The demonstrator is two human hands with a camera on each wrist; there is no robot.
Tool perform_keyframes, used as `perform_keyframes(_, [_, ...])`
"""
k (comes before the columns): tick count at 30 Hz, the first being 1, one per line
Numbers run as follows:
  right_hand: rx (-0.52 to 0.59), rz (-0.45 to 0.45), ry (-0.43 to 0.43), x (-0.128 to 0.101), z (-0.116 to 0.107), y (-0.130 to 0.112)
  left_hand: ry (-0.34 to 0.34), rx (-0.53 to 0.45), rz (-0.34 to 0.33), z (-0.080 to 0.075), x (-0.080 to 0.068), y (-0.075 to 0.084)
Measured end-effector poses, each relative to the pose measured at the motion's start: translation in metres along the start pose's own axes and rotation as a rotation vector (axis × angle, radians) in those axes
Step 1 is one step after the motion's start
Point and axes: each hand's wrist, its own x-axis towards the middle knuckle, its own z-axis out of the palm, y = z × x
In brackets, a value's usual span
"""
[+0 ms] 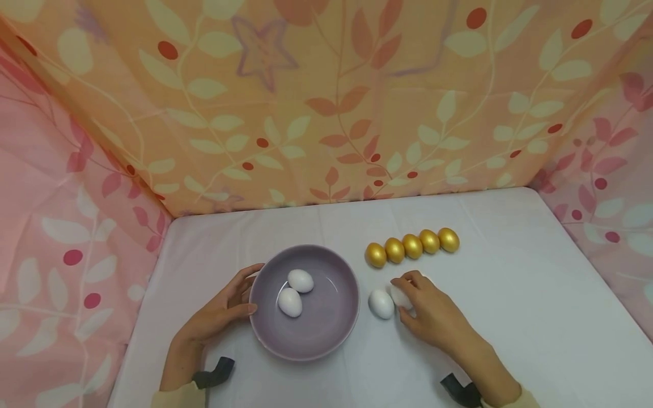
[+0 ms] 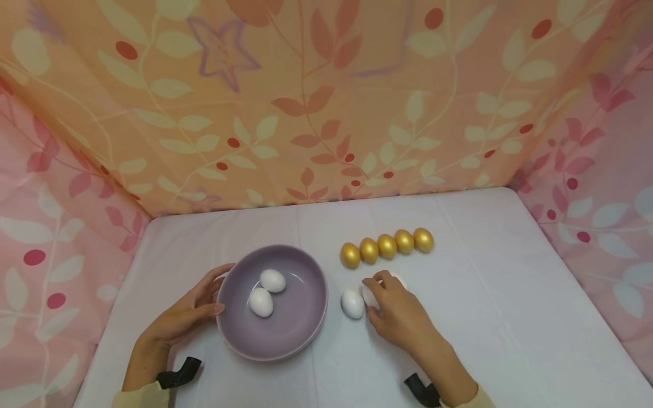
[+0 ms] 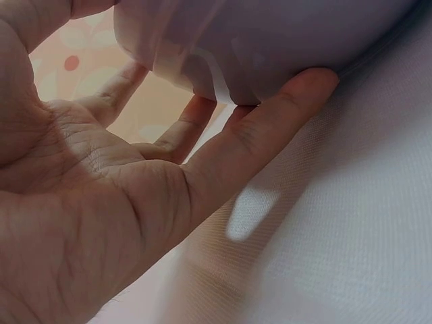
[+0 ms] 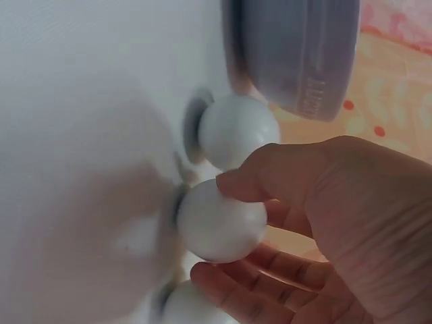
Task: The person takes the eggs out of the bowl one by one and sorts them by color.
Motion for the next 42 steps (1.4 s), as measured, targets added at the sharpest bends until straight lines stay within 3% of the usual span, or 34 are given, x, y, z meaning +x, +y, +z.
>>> perform_keyframes(9, [0.045, -0.009, 0.041, 0.0, -0.028, -0.005, -0.001, 0.003, -0.002, 0.001, -0.001, 0.001])
perform_keyframes(17, [0.093, -0.049, 0.057, 0.008, -0.04, -0.006, -0.002, -0.003, -0.004, 0.001, -0.001, 0.0])
perform_keyframes(26, [0.149, -0.068, 0.005, 0.023, -0.043, -0.02, 0.013, 0.001, -0.015, 0.001, -0.001, 0.0])
perform_keyframes(33, [0.152, -0.152, -0.005, 0.041, -0.04, -0.04, 0.009, -0.002, -0.012, -0.001, -0.003, 0.001])
perform_keyframes(42, [0.237, -0.256, -0.099, 0.072, -0.04, -0.065, 0.02, 0.0, -0.019, 0.0, -0.002, -0.001])
